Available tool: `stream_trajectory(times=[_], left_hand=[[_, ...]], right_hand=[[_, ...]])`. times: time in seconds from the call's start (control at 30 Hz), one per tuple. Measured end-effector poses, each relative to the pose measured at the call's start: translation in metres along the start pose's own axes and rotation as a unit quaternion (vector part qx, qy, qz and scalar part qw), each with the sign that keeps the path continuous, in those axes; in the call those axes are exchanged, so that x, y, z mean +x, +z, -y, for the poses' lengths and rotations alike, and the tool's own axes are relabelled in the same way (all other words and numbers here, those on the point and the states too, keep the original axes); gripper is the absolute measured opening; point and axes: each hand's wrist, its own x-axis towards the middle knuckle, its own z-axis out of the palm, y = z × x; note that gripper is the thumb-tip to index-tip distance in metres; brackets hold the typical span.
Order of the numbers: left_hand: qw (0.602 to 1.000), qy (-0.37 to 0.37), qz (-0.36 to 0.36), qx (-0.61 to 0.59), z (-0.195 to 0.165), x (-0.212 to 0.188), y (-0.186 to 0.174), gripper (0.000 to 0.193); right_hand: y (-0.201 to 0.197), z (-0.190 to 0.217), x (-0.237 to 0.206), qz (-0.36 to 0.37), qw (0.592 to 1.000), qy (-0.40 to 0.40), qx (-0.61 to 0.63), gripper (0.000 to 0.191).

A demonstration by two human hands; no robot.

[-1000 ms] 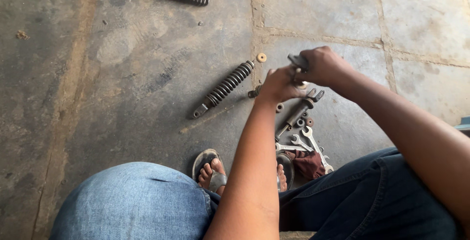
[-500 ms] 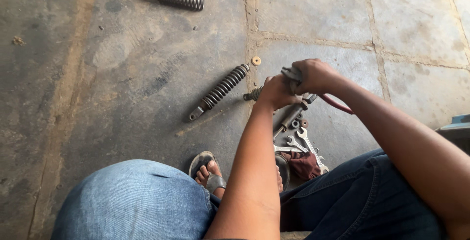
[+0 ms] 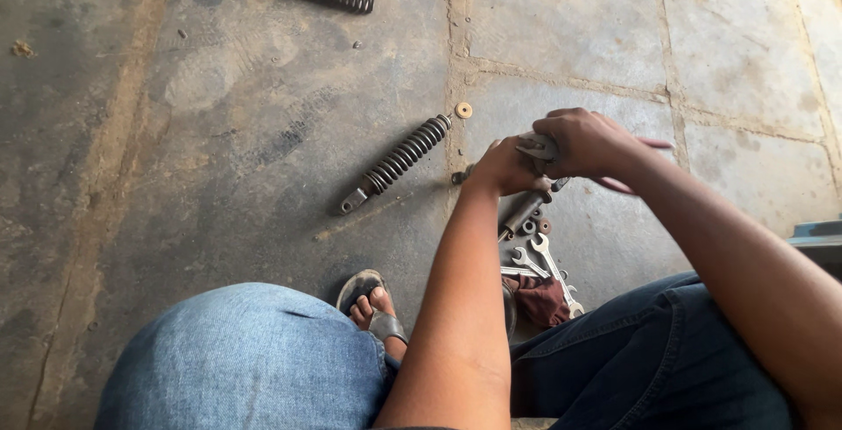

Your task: The person sits on the floor of a repair workshop and works on motorcycle shock absorbers. They use pliers and combination wrenches to loosen and remove nuts from the shock absorber shafts, separate the coil springs from the damper units, and handle the springs and mounting hardware.

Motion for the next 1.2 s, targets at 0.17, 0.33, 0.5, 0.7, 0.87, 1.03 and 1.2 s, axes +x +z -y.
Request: stream_trajectory(times=[0.17, 0.33, 0.5, 0.7, 0.87, 1.03, 1.2], left_hand=[[0.997, 0.046, -0.064, 0.022, -0.002, -0.010, -0.007, 0.064], [0.999, 0.010, -0.044, -0.025, 0.000, -0.007, -0.017, 0.060], [0.999, -0.008, 0.038, -0.036, 0.005, -0.002, -0.016, 0.056], [0.999, 0.020, 0.039, -0.030, 0.009, -0.001, -0.016, 0.062], [0.996, -0.043, 0.010, -0.083, 0.004, -0.001, -0.016, 0.076], [0.996, -0.085, 0.006, -0.027, -0.005, -0.002, -0.013, 0.060], [0.990, -0.139, -0.019, -0.006, -0.010, 0.004, -0.015, 0.084]], right_hand=[[0.016, 0.001, 0.016, 0.023, 0.984, 0.166, 0.066, 0.045], [0.008, -0.005, 0.019, 0.013, 0.986, 0.129, 0.107, 0.041], [-0.001, 0.006, 0.003, -0.012, 0.998, -0.058, 0.032, 0.047], [0.004, -0.004, 0.008, -0.037, 0.996, -0.059, 0.057, 0.046], [0.009, -0.025, 0.011, -0.021, 0.963, 0.101, 0.250, 0.040], [-0.023, -0.040, -0.007, -0.077, 0.787, 0.216, 0.572, 0.032], [-0.046, -0.064, -0.035, -0.089, 0.686, 0.246, 0.678, 0.042]])
